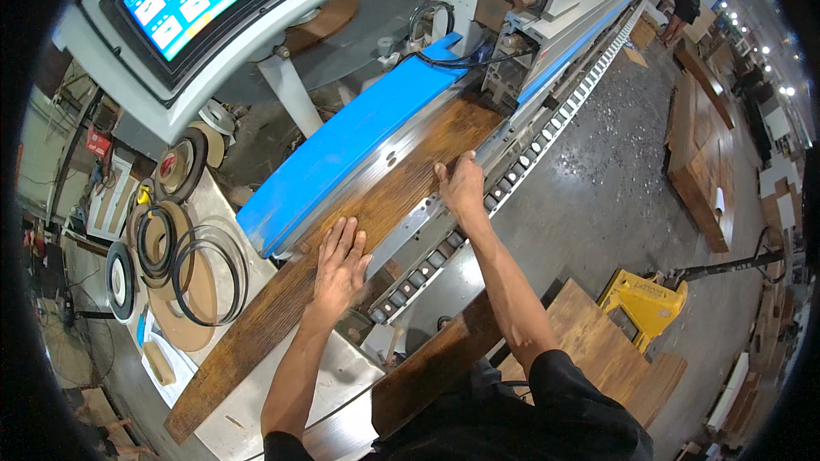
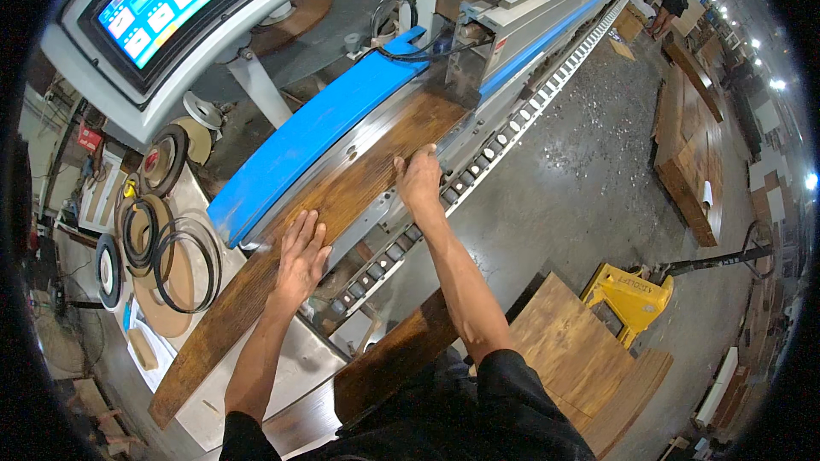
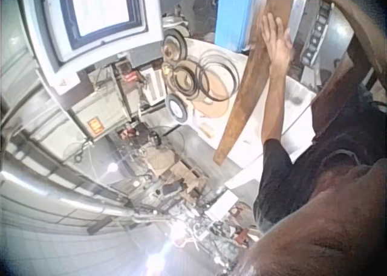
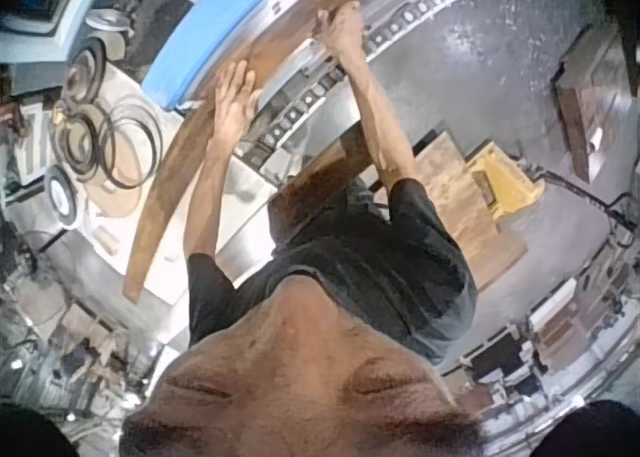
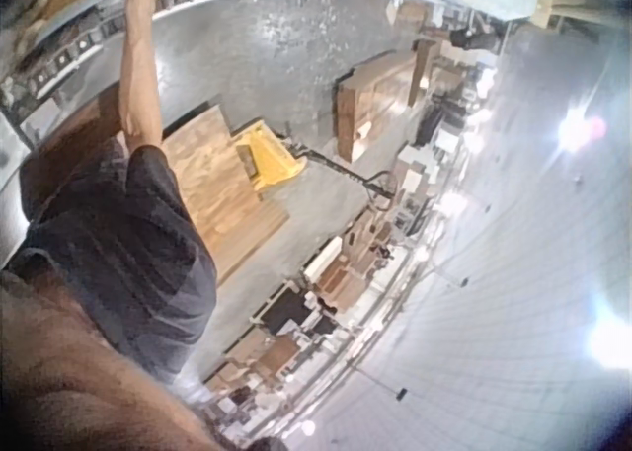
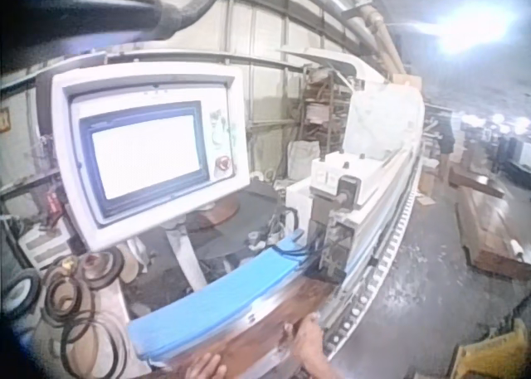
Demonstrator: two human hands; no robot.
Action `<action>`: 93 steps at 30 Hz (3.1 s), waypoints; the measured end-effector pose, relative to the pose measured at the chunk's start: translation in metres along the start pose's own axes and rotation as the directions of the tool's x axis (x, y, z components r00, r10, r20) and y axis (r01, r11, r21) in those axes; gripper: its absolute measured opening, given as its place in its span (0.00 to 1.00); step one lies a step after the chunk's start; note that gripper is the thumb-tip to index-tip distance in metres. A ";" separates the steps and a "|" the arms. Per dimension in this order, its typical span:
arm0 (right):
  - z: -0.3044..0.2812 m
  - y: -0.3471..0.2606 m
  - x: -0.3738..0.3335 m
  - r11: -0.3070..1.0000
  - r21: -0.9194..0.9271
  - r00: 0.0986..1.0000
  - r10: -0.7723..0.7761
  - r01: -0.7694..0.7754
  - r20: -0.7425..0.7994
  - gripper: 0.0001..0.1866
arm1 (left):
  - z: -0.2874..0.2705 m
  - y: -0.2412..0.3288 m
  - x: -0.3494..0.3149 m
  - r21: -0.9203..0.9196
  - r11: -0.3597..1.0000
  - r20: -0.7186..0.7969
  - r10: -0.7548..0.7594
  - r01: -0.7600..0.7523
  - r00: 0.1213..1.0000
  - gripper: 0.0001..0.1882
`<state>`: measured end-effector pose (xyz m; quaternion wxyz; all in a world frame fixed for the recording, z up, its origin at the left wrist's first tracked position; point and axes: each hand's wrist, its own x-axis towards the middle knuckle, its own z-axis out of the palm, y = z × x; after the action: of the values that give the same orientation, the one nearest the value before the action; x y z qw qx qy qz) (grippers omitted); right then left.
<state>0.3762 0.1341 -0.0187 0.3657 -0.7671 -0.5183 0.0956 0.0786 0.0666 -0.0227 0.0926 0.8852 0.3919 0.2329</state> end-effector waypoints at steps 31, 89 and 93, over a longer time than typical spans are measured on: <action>-0.031 0.019 0.024 0.883 0.438 0.981 0.101 -0.165 0.166 0.41 | -0.075 -0.001 -0.082 0.139 0.985 -0.053 -0.092 0.098 0.994 0.30; -0.149 0.105 -0.250 0.716 0.510 0.836 0.549 -0.477 0.012 0.43 | 0.049 0.036 0.073 0.031 0.995 -0.166 -0.088 0.094 0.982 0.26; -0.140 0.110 -0.271 0.508 0.650 0.784 0.577 -0.566 0.232 0.45 | 0.067 0.046 0.110 -0.015 0.996 -0.160 -0.090 0.089 0.983 0.26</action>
<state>0.4088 -0.1861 -0.0545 0.5749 -0.7013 -0.1595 0.3902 0.2051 0.1175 -0.0285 0.0744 0.8449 0.4365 0.3003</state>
